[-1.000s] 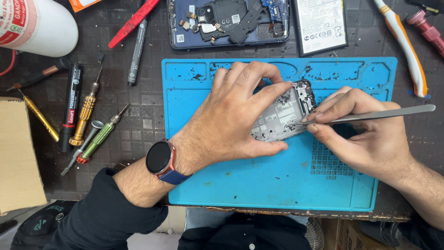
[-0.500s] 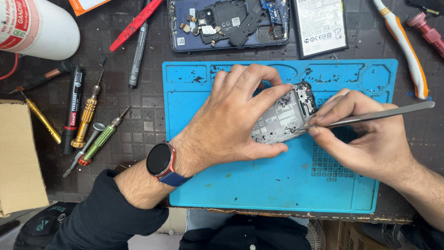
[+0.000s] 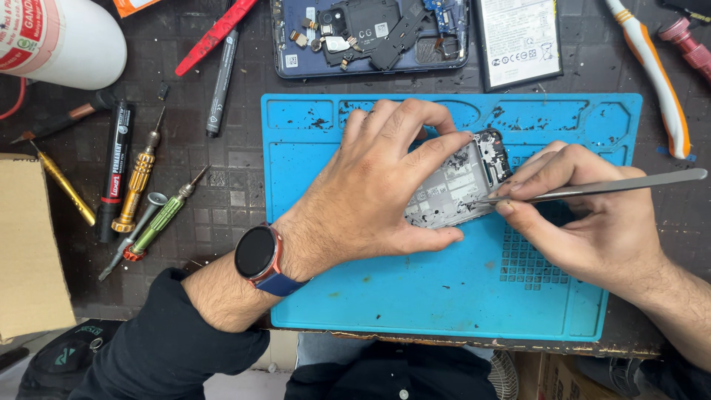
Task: The person works on a disassembled smartphone at a repair bench, holding the midframe with one hand and using tweezers to scrape and remove old adhesive and debris from the frame edges and interior. They reposition the frame repeatedly to clean different sides, with the phone's back cover, battery, and small components laid out on the work mat.
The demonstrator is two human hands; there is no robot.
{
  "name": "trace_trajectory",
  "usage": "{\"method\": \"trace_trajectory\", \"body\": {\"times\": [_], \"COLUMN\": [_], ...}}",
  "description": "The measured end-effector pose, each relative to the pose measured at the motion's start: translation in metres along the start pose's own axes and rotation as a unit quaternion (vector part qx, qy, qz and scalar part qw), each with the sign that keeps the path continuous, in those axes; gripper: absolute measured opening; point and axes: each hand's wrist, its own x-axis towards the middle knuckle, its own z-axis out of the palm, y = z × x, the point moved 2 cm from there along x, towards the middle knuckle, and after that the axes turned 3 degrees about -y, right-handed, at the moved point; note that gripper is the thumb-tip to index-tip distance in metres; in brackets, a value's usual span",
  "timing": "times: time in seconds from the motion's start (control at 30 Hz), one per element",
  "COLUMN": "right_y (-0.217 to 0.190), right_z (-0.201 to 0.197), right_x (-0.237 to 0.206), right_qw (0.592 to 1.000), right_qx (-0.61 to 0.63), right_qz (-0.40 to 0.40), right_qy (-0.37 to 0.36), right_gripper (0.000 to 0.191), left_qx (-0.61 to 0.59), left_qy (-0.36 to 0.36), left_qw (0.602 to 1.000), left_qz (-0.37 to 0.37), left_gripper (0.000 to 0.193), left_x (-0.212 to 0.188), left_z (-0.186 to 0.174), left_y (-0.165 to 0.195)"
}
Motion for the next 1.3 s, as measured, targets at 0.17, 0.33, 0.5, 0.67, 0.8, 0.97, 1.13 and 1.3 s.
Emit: {"method": "trace_trajectory", "body": {"times": [0.17, 0.33, 0.5, 0.67, 0.8, 0.97, 1.13, 1.3], "right_y": [0.0005, 0.0007, -0.0012, -0.0031, -0.0022, -0.0009, 0.0005, 0.0019], "right_z": [0.0, 0.0005, 0.0009, 0.0008, 0.0002, 0.0006, 0.0007, -0.0012], "right_x": [-0.0015, -0.0011, 0.0004, 0.0004, 0.0003, -0.0009, -0.0029, -0.0029], "right_qw": [0.998, 1.0, 1.0, 1.0, 0.999, 1.0, 1.0, 0.999], "right_qx": [0.053, 0.014, 0.001, -0.026, -0.034, -0.004, 0.025, 0.037], "right_qz": [0.023, 0.013, 0.011, -0.004, -0.01, 0.003, 0.015, 0.019], "right_qy": [0.008, -0.006, -0.006, -0.002, -0.002, 0.0, -0.001, -0.009], "right_gripper": [0.018, 0.019, 0.019, 0.018, 0.019, 0.019, 0.018, 0.016], "left_qx": [-0.002, 0.001, 0.001, 0.0, -0.002, -0.005, -0.003, -0.008], "left_qy": [0.002, 0.0, 0.001, 0.002, 0.003, 0.004, 0.002, 0.003], "left_qw": [1.0, 1.0, 1.0, 1.0, 1.0, 1.0, 1.0, 1.0], "left_qz": [-0.001, -0.001, 0.0, 0.0, 0.001, 0.0, -0.004, -0.003], "left_gripper": [0.082, 0.083, 0.083, 0.084, 0.084, 0.084, 0.082, 0.082], "left_x": [0.0012, -0.0003, -0.0001, -0.0005, -0.0005, 0.0007, 0.0024, 0.003], "left_z": [-0.0014, 0.0011, 0.0003, 0.0004, 0.0023, 0.0007, 0.0002, -0.0002], "left_y": [0.0018, 0.0, -0.0002, -0.0006, -0.0007, 0.0003, 0.0022, 0.0037]}}
